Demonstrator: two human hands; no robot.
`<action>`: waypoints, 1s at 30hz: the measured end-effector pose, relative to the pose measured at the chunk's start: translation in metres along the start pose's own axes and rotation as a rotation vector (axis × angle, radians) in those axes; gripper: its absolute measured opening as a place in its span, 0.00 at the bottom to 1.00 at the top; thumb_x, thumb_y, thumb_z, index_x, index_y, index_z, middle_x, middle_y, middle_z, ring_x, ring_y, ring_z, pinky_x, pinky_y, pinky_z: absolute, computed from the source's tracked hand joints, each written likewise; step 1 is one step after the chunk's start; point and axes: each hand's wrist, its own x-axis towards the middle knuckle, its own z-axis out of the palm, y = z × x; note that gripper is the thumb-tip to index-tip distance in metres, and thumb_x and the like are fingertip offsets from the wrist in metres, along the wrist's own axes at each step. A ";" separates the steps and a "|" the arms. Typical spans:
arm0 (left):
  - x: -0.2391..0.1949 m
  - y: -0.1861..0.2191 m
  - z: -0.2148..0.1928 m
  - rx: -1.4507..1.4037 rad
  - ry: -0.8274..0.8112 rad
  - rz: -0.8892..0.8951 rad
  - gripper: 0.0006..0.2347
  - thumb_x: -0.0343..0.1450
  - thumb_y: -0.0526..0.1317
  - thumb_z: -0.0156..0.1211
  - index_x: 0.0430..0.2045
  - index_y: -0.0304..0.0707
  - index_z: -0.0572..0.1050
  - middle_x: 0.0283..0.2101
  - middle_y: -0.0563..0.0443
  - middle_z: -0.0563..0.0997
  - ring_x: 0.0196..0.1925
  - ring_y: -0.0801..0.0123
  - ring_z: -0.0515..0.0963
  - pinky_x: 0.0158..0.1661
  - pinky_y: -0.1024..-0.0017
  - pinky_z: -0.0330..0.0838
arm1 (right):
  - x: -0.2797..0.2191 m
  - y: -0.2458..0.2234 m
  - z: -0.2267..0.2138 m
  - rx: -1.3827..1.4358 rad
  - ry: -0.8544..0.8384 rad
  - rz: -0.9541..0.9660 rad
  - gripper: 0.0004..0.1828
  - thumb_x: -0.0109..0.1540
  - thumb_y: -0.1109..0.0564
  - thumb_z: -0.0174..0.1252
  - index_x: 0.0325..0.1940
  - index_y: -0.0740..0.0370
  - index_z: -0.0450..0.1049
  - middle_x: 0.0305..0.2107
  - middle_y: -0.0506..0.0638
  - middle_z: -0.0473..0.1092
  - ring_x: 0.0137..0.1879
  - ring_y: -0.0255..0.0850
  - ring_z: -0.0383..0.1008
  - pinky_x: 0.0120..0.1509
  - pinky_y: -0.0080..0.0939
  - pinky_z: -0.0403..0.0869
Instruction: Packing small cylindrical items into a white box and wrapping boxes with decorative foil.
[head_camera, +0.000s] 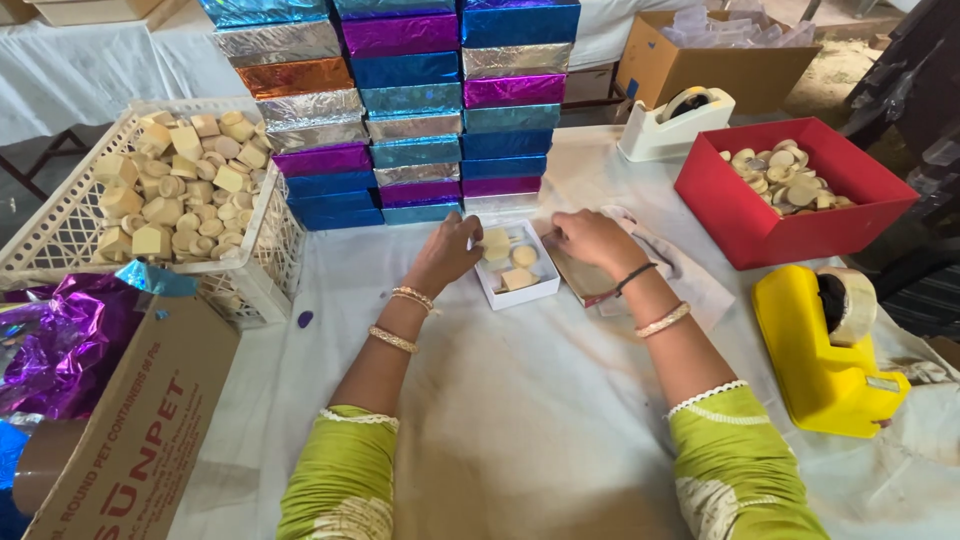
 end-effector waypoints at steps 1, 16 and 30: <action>0.000 0.002 -0.002 0.008 0.006 -0.009 0.09 0.64 0.35 0.68 0.33 0.37 0.74 0.38 0.38 0.75 0.40 0.45 0.79 0.41 0.55 0.74 | 0.001 0.009 0.004 -0.053 -0.092 0.017 0.12 0.65 0.49 0.62 0.45 0.59 0.72 0.38 0.58 0.78 0.46 0.56 0.78 0.49 0.54 0.75; 0.005 0.012 -0.014 -0.055 0.172 0.071 0.07 0.65 0.32 0.67 0.32 0.36 0.76 0.35 0.42 0.77 0.35 0.55 0.81 0.35 0.61 0.76 | -0.014 -0.022 -0.034 0.262 -0.663 0.253 0.34 0.54 0.49 0.68 0.59 0.64 0.66 0.27 0.53 0.78 0.31 0.40 0.79 0.35 0.39 0.78; 0.015 0.016 -0.019 -0.268 0.326 0.044 0.06 0.66 0.28 0.65 0.33 0.34 0.76 0.29 0.49 0.76 0.26 0.68 0.75 0.28 0.70 0.72 | -0.017 0.007 -0.040 0.050 -0.646 0.342 0.14 0.56 0.53 0.67 0.38 0.65 0.76 0.25 0.53 0.76 0.31 0.44 0.81 0.34 0.45 0.80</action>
